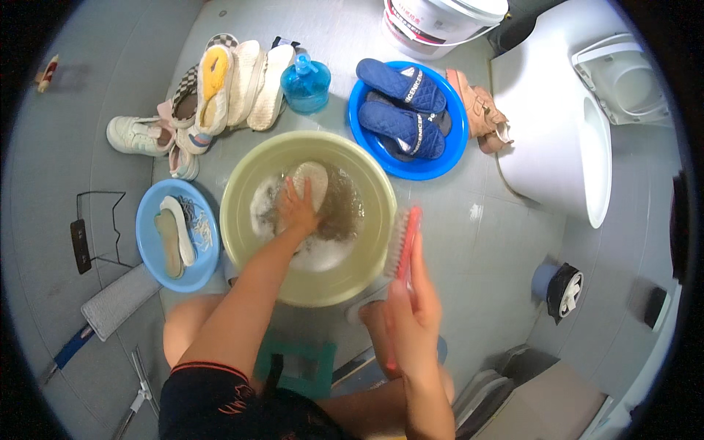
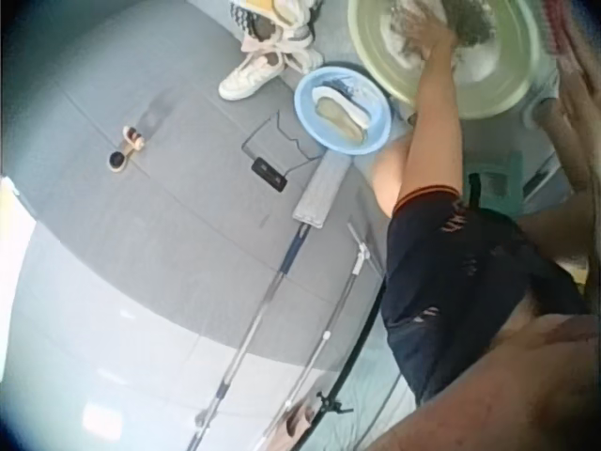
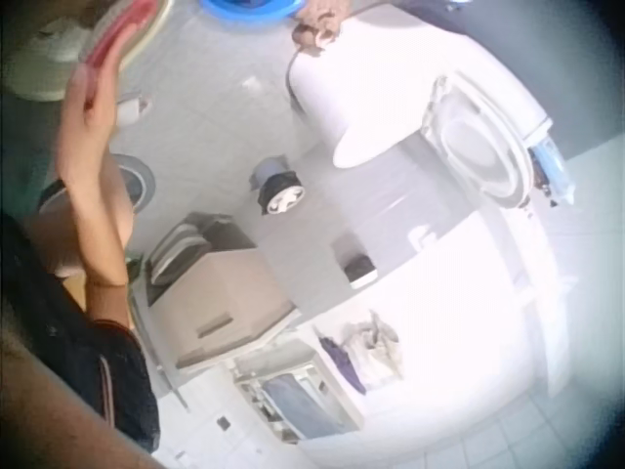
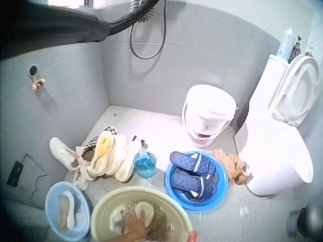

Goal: The person scrubs a white sneaker with a pink brush in a basin of soapy water. They then rinse the sneaker and place it aside. Next, they pick up a pair of brown shoes and scrub them with the same brush in the soapy water, focusing on the soles and sides.

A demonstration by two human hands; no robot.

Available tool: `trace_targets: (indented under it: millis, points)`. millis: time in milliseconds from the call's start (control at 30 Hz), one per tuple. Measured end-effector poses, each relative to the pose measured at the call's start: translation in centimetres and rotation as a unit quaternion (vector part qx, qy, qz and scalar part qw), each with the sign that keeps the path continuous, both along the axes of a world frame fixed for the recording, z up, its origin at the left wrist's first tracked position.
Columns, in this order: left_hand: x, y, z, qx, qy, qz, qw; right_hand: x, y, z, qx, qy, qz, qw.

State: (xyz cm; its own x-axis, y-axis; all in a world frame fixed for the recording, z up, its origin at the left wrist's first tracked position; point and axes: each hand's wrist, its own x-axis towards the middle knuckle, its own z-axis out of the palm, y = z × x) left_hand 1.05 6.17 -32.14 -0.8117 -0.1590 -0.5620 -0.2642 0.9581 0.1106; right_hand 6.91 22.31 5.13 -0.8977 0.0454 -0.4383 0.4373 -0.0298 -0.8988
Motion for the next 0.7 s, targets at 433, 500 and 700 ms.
trace_targets:
  millis: [433, 500, 700]
  points:
    - [-2.0, -4.7, 0.7, 0.228, 0.063, -0.041, 0.971, -0.5, -0.8, -0.6, -0.019, 0.025, 0.004, 0.999]
    - [-3.2, -6.2, 0.7, 0.418, -0.013, 0.078, 0.905, -0.4, -0.9, -0.7, -0.024, 0.032, 0.009, 0.999]
    - [-3.6, -7.6, 0.0, 0.395, -0.009, 0.194, 0.898, -1.0, -1.4, -0.3, -0.042, 0.027, 0.006, 0.999]
